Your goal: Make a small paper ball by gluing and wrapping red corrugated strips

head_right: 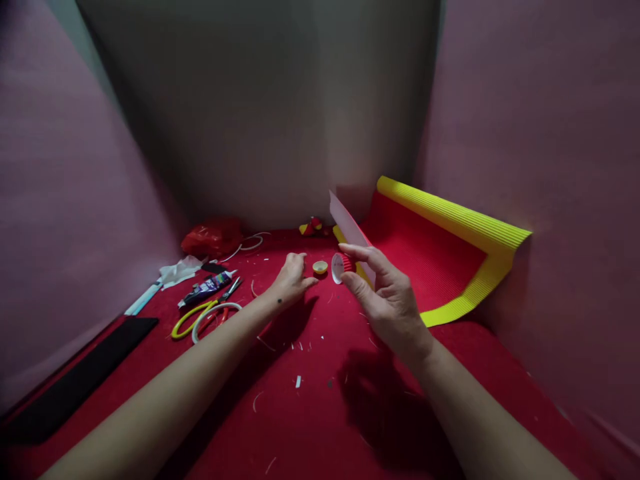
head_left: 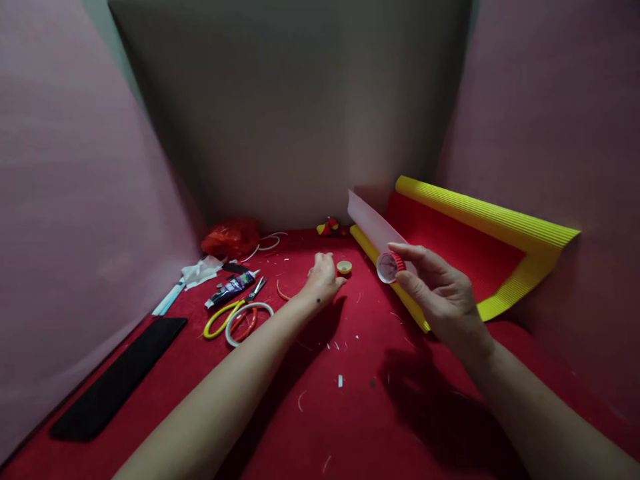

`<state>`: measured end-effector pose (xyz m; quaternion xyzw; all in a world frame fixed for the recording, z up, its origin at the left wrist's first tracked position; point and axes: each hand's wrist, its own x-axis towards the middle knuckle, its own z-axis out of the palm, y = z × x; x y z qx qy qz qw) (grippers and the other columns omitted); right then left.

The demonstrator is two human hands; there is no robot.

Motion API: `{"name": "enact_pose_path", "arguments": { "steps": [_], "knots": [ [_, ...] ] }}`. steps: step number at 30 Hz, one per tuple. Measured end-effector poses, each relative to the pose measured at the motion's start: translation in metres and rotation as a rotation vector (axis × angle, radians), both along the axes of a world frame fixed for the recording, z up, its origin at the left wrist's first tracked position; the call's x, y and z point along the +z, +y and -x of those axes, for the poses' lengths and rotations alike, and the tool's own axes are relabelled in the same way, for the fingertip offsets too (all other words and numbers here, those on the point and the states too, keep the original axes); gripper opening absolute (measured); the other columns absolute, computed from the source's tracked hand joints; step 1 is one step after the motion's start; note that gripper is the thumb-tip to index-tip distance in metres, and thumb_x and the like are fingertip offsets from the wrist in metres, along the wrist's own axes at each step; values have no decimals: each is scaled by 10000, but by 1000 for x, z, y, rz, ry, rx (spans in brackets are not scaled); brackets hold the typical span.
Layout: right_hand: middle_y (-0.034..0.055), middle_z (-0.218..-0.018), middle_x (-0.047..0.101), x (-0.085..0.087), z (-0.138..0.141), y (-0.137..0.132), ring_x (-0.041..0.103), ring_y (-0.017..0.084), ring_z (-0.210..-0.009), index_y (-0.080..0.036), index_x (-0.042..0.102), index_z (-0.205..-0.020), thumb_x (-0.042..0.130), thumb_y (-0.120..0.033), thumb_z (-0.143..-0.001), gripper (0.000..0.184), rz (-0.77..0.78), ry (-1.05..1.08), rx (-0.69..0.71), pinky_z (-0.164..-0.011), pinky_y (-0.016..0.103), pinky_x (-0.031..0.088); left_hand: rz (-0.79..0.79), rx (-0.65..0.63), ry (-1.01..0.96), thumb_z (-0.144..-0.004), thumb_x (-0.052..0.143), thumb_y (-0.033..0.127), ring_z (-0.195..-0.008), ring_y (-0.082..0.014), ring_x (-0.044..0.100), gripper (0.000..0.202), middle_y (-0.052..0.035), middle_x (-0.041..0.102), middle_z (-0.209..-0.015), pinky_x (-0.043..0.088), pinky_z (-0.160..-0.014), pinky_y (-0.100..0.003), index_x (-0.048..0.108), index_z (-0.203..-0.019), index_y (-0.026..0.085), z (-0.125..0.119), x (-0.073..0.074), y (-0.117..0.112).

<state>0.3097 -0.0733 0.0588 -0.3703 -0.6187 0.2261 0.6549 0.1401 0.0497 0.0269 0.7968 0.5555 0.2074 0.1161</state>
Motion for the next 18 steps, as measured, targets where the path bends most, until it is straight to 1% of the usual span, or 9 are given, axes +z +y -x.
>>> {"name": "enact_pose_path", "arguments": {
  "steps": [3,5,7,10,12,14,16,18],
  "knots": [
    [49,-1151,618,-6,1,3,565,201,-1096,-257,589,-1189,605,-261,-866,324,-52,-91,-28,-1003,387,406,29,53,89,-865,594,316,-1074,-248,553,365,-104,528,-1248,492,-866,-452,533,-1188,159,-10,-2,18],
    [53,-1148,613,-8,1,4,558,198,-1098,-253,582,-1190,600,-261,-869,322,-71,-108,-43,-994,372,412,44,70,138,-866,591,330,-1079,-249,551,342,-101,543,-1229,485,-874,-457,554,-1156,154,-15,-4,27],
    [51,-1131,620,-10,1,7,564,194,-1088,-254,583,-1178,600,-269,-869,310,-55,-68,-39,-986,367,419,47,77,169,-868,586,340,-1081,-248,551,332,-98,555,-1214,475,-887,-465,565,-1140,150,-18,-7,32],
    [52,-1095,637,-11,0,11,593,188,-1033,-246,586,-1157,610,-291,-861,301,31,61,8,-948,365,449,43,83,175,-871,583,342,-1064,-241,563,320,-94,573,-1189,474,-888,-465,573,-1127,151,-21,-10,36],
    [56,-1063,645,-11,0,15,604,183,-996,-232,597,-1129,627,-305,-846,294,81,139,36,-919,356,466,35,72,152,-871,583,340,-1045,-236,571,302,-89,583,-1165,479,-878,-458,582,-1105,149,-20,-9,35],
    [57,-1036,651,-12,0,18,608,176,-972,-219,612,-1097,647,-309,-829,285,121,198,62,-906,344,473,21,29,108,-873,580,334,-1025,-226,575,280,-85,590,-1141,483,-866,-444,587,-1082,148,-16,-4,29],
    [50,-1003,656,-13,0,21,617,163,-926,-216,626,-1068,666,-306,-814,272,154,252,94,-886,332,484,14,-46,51,-873,578,314,-977,-209,586,255,-76,602,-1095,490,-839,-419,582,-1065,146,-9,5,19],
    [36,-980,654,-16,0,23,625,147,-870,-226,634,-1051,678,-306,-804,263,173,314,152,-858,324,501,29,-132,-6,-845,603,267,-884,-181,598,233,-50,622,-998,492,-786,-371,571,-1040,144,2,17,3]
  ]
}}
